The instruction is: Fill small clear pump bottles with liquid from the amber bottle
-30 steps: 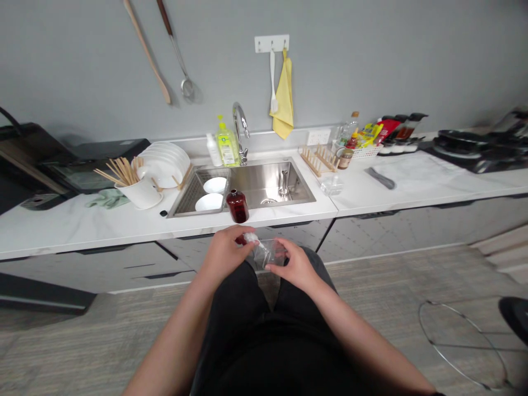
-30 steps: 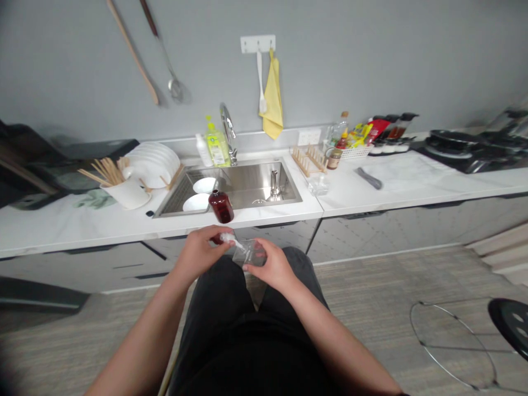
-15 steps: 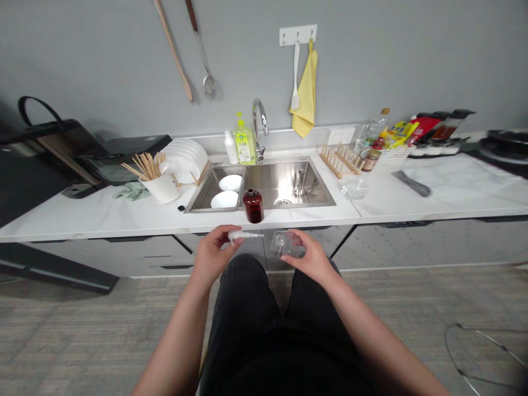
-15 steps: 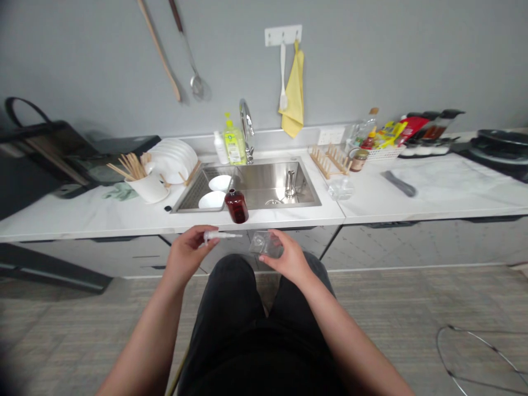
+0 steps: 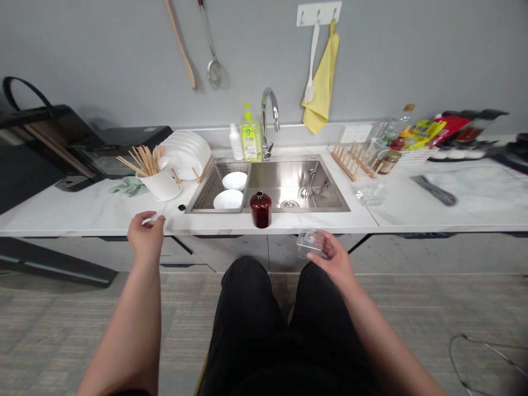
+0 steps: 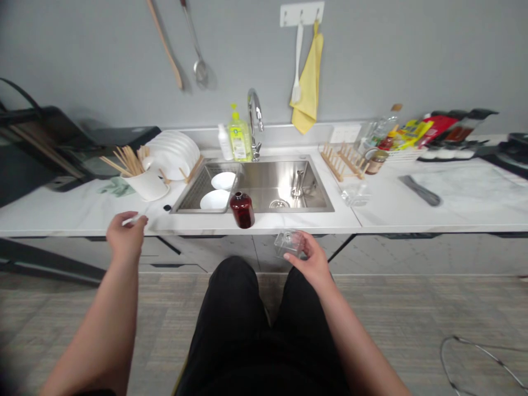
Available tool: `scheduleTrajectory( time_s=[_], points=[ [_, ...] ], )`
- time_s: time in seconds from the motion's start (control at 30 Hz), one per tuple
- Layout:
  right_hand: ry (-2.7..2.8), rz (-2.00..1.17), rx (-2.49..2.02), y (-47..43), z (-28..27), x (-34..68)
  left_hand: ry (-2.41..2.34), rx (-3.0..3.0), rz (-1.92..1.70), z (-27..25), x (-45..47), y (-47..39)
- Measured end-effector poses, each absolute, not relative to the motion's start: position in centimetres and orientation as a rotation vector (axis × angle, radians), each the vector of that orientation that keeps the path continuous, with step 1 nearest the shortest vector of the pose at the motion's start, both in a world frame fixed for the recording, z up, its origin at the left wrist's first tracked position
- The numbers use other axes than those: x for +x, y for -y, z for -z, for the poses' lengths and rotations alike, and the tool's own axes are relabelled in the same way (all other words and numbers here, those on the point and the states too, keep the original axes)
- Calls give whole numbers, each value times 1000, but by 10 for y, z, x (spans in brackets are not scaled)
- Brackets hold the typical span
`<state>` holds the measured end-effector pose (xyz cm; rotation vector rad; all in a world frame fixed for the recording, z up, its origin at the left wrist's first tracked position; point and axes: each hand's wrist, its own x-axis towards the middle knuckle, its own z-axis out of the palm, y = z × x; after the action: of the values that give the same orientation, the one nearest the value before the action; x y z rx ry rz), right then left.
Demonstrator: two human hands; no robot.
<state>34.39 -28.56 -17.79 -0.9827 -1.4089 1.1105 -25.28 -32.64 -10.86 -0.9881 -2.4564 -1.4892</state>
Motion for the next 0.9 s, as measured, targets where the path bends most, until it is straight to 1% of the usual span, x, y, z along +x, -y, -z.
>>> scheduleTrajectory(
  time_s=[0.1, 0.33, 0.9],
  points=[
    [1384, -1099, -1001, 285, 178, 344, 2455, -1070, 1167, 115, -273, 309],
    [1364, -1080, -1017, 283, 179, 345, 2475, -1183, 930, 131, -273, 283],
    [1384, -1084, -1024, 281, 184, 344, 2450, -1295, 1011, 137, -260, 287]
  ],
)
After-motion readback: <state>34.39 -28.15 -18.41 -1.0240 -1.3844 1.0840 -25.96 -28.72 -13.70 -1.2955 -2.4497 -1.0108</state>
